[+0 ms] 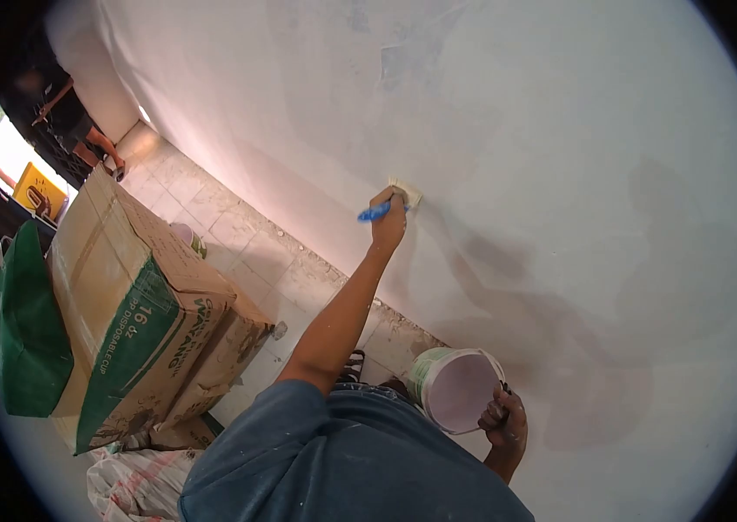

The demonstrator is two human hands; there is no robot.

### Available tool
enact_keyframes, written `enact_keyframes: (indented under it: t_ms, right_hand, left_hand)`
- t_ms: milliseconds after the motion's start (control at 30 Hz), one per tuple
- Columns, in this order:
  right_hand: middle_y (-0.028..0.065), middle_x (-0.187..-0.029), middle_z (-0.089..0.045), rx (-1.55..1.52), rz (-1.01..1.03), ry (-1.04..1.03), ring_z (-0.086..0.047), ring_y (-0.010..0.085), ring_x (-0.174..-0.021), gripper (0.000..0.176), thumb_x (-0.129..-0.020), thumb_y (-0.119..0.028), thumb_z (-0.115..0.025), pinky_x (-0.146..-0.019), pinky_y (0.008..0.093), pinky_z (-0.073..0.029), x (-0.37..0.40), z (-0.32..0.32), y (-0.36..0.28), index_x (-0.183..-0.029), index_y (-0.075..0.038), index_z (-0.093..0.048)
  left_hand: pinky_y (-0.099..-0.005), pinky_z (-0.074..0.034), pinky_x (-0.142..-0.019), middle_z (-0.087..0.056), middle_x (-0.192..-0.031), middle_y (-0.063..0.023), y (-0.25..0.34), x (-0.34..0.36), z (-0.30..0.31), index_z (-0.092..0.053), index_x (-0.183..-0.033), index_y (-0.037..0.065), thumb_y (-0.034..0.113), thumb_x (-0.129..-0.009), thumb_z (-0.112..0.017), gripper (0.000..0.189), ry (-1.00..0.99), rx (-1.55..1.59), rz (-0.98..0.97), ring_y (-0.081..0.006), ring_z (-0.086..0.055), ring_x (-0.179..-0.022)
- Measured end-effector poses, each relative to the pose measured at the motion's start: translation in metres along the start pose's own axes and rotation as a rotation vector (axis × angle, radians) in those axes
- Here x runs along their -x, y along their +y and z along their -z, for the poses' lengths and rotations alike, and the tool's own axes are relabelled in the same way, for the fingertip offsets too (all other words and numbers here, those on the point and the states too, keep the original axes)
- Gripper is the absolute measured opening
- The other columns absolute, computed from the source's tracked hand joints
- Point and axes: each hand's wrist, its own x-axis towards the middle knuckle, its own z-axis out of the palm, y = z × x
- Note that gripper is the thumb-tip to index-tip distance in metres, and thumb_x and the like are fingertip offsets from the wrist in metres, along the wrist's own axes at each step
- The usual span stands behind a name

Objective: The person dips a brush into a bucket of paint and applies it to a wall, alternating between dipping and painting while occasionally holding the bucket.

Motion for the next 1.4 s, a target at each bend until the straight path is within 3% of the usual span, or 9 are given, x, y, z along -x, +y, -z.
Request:
enact_keyframes:
  t_ms: [233, 400, 433, 633, 767, 867, 1033, 1267, 1400]
  right_hand:
    - [-0.0075, -0.050, -0.025, -0.007, 0.029, 0.012, -0.019, 0.0044, -0.037, 0.023, -0.082, -0.023, -0.060, -0.036, 0.0230, -0.015, 0.005, -0.003, -0.001, -0.075, -0.014, -0.040]
    - [-0.0076, -0.050, -0.025, -0.070, 0.018, 0.035, -0.018, 0.0044, -0.037, 0.023, -0.081, -0.023, -0.061, -0.036, 0.0229, -0.015, 0.016, 0.016, 0.013, -0.076, -0.015, -0.040]
    - [-0.0076, -0.050, -0.024, -0.084, 0.023, 0.060, -0.018, 0.0044, -0.037, 0.023, -0.080, -0.023, -0.061, -0.036, 0.0229, -0.015, 0.014, 0.020, 0.016, -0.076, -0.015, -0.040]
    - [-0.0080, -0.051, -0.023, -0.098, 0.018, 0.097, -0.018, 0.0036, -0.037, 0.022, -0.081, -0.024, -0.060, -0.036, 0.0229, -0.014, 0.032, 0.032, 0.018, -0.078, -0.015, -0.040]
    - [-0.0083, -0.051, -0.023, -0.067, 0.013, 0.143, -0.018, 0.0034, -0.038, 0.022, -0.082, -0.025, -0.059, -0.036, 0.0232, -0.014, 0.028, 0.025, 0.016, -0.076, -0.015, -0.040]
    - [-0.0085, -0.050, -0.022, -0.005, 0.022, 0.178, -0.017, 0.0035, -0.037, 0.023, -0.083, -0.025, -0.058, -0.036, 0.0226, -0.014, 0.029, 0.021, 0.018, -0.076, -0.015, -0.039]
    - [-0.0083, -0.050, -0.022, -0.037, 0.039, 0.218, -0.016, 0.0036, -0.037, 0.024, -0.082, -0.024, -0.060, -0.036, 0.0224, -0.014, 0.041, 0.028, 0.021, -0.076, -0.014, -0.039]
    - [-0.0085, -0.050, -0.022, -0.039, 0.026, 0.228, -0.017, 0.0035, -0.037, 0.026, -0.080, -0.025, -0.062, -0.036, 0.0226, -0.014, 0.035, 0.013, 0.017, -0.076, -0.013, -0.039]
    - [-0.0085, -0.050, -0.023, -0.028, 0.014, 0.223, -0.017, 0.0035, -0.038, 0.026, -0.080, -0.025, -0.062, -0.036, 0.0228, -0.014, 0.032, 0.013, 0.022, -0.076, -0.014, -0.039]
  left_hand:
    - [-0.0286, -0.036, -0.045, -0.045, -0.060, 0.0006, 0.223, -0.067, -0.111, -0.055, -0.069, 0.003, 0.013, -0.085, -0.049, 0.019, -0.029, -0.004, -0.746, -0.0101, -0.043, -0.052]
    - [-0.0231, -0.030, -0.039, -0.043, -0.056, 0.0021, 0.055, -0.078, -0.032, -0.055, -0.068, 0.004, 0.012, -0.084, -0.050, 0.019, 0.307, -0.425, -0.938, -0.0054, -0.039, -0.047]
    - [-0.0224, -0.027, -0.035, -0.043, -0.054, 0.0014, 0.026, -0.060, -0.014, -0.055, -0.067, 0.005, 0.012, -0.084, -0.049, 0.020, 0.293, 0.053, -0.359, -0.0056, -0.038, -0.041]
    - [-0.0230, -0.029, -0.044, -0.042, -0.055, 0.0033, 0.040, -0.061, 0.009, -0.054, -0.067, 0.007, 0.015, -0.088, -0.047, 0.024, 0.283, -0.003, -0.157, -0.0049, -0.038, -0.049]
    - [-0.0255, -0.033, -0.040, -0.048, -0.055, -0.0037, 0.194, -0.089, -0.044, -0.058, -0.076, 0.006, 0.016, -0.087, -0.049, 0.017, 0.089, 0.204, -0.437, -0.0156, -0.041, -0.041]
    - [-0.0247, -0.033, -0.040, -0.046, -0.056, -0.0020, 0.120, -0.081, -0.036, -0.057, -0.075, 0.006, 0.015, -0.087, -0.049, 0.017, 0.190, -0.100, -0.690, -0.0125, -0.041, -0.042]
    - [-0.0209, -0.026, -0.035, -0.043, -0.053, 0.0028, -0.049, 0.010, 0.008, -0.055, -0.067, 0.006, 0.013, -0.087, -0.047, 0.022, 0.239, 0.007, -0.019, -0.0040, -0.036, -0.039]
    - [-0.0238, -0.033, -0.048, -0.052, -0.067, -0.0015, 0.102, -0.012, -0.081, -0.057, -0.071, 0.000, 0.004, -0.082, -0.048, 0.015, -0.055, 0.023, -0.254, -0.0064, -0.042, -0.055]
    - [-0.0217, -0.031, -0.046, -0.049, -0.065, 0.0009, 0.012, -0.001, -0.062, -0.056, -0.068, 0.000, 0.004, -0.080, -0.048, 0.014, 0.046, -0.093, -0.333, -0.0043, -0.041, -0.055]
